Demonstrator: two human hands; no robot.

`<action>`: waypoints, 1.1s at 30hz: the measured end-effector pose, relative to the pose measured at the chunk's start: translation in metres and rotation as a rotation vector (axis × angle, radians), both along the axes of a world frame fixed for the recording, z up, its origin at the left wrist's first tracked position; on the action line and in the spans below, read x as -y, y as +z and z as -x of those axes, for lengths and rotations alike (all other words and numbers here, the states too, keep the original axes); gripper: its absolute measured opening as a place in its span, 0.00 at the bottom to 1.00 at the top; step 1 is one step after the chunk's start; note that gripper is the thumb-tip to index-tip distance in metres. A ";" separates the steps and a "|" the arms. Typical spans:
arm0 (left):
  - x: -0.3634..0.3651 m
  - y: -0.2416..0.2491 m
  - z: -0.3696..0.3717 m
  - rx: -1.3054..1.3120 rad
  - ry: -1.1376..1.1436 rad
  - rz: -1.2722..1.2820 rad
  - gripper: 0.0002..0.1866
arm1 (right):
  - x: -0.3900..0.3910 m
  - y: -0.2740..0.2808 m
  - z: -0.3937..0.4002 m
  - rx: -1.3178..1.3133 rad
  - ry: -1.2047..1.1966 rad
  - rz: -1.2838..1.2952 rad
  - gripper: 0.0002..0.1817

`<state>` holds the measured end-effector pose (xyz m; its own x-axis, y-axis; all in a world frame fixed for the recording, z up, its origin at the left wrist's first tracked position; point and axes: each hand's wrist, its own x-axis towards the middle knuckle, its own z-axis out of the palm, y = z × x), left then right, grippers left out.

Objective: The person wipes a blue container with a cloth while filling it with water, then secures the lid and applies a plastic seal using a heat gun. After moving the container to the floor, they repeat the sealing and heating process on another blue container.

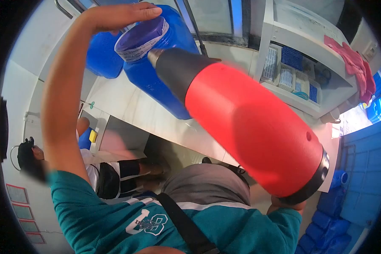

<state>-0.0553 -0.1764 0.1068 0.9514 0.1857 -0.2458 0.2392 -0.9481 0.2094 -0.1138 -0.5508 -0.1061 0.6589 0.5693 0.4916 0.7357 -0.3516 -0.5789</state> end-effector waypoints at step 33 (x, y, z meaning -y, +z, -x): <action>-0.045 -0.054 -0.006 0.202 -0.592 0.201 0.29 | -0.014 -0.016 0.028 -0.096 -0.018 -0.186 0.16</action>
